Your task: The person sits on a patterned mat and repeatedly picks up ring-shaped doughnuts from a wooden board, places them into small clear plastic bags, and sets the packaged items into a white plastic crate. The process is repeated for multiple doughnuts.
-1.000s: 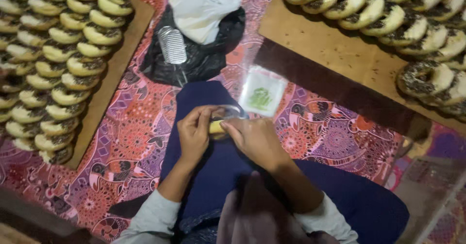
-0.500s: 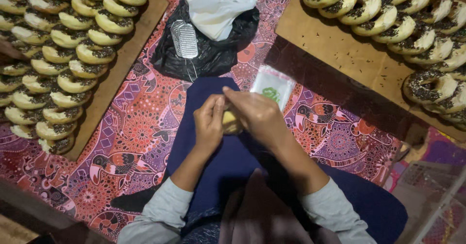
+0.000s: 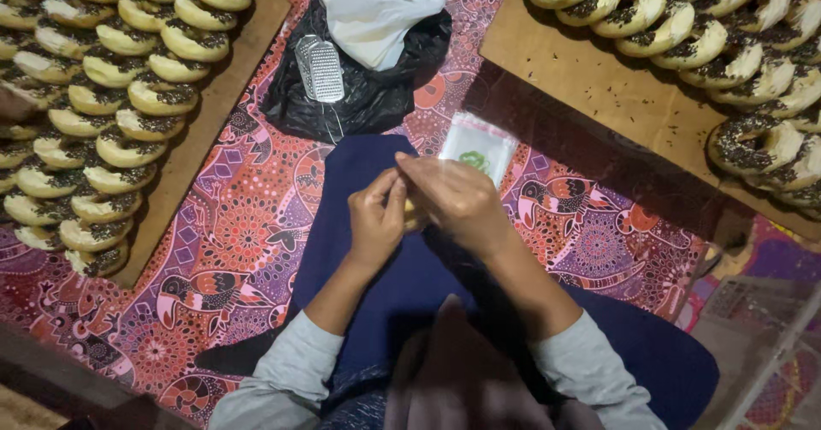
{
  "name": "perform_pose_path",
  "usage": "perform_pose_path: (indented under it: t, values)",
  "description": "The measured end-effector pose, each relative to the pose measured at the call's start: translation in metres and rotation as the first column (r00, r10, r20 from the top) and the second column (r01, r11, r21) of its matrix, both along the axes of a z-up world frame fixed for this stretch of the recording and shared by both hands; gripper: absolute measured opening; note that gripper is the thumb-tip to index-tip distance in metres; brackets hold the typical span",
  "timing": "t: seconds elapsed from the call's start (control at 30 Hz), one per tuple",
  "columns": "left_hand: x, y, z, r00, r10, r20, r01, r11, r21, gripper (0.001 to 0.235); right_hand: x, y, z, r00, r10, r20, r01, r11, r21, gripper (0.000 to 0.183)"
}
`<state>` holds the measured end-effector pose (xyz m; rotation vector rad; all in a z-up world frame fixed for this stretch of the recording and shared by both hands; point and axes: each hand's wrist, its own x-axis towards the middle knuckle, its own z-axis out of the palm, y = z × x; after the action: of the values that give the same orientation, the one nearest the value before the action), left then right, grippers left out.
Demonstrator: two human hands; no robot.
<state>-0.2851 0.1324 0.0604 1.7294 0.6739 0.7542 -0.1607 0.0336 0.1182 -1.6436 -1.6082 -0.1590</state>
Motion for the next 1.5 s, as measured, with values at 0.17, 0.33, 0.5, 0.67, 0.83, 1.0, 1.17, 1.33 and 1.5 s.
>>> perform_pose_path:
  t: [0.17,0.33,0.5,0.67,0.83,1.0,1.17,1.33,1.5]
  values:
    - [-0.008,-0.005,0.005,0.988,-0.148,-0.035,0.152,0.945,0.289,0.017,0.016,-0.006,-0.02,0.981,-0.138,-0.134,0.105,0.968,-0.23,0.041]
    - [-0.007,-0.012,0.02,0.994,-0.099,0.041,0.093,0.988,0.125,0.019,0.045,-0.019,0.003,0.727,-0.616,-0.305,0.439,0.758,-0.483,0.048]
    - [-0.005,-0.023,0.015,0.998,-0.032,0.054,0.039,0.989,-0.14,0.022,0.008,-0.033,0.0,0.951,-0.232,-0.207,0.218,0.972,-0.09,0.038]
    - [0.004,-0.013,0.016,0.999,-0.033,-0.035,0.036,0.996,0.081,0.019,-0.002,-0.021,-0.012,0.998,-0.062,-0.031,0.059,0.993,-0.104,0.044]
    - [-0.002,-0.018,0.019,0.986,-0.11,-0.128,0.123,0.988,0.092,0.019,0.018,-0.019,-0.016,0.982,-0.189,-0.011,0.178,0.944,-0.276,0.046]
    - [0.005,-0.026,0.034,0.988,0.125,0.092,-0.122,0.992,-0.034,0.022,0.061,-0.028,-0.032,0.657,-0.651,-0.38,0.335,0.703,-0.627,0.035]
    - [0.006,-0.044,0.029,0.997,-0.075,0.033,0.061,0.948,0.312,0.025,-0.016,-0.063,-0.113,0.121,-0.172,-0.978,-0.214,0.957,-0.195,0.082]
    - [0.007,0.007,0.007,0.974,0.227,0.003,-0.227,0.974,0.022,0.047,-0.026,-0.038,-0.145,-0.074,-0.11,-0.991,-0.169,0.981,-0.096,0.071]
    - [-0.013,0.026,-0.024,0.995,0.049,0.087,0.033,0.663,-0.748,0.054,-0.017,-0.025,-0.113,0.01,-0.151,-0.988,-0.117,0.981,-0.151,0.04]
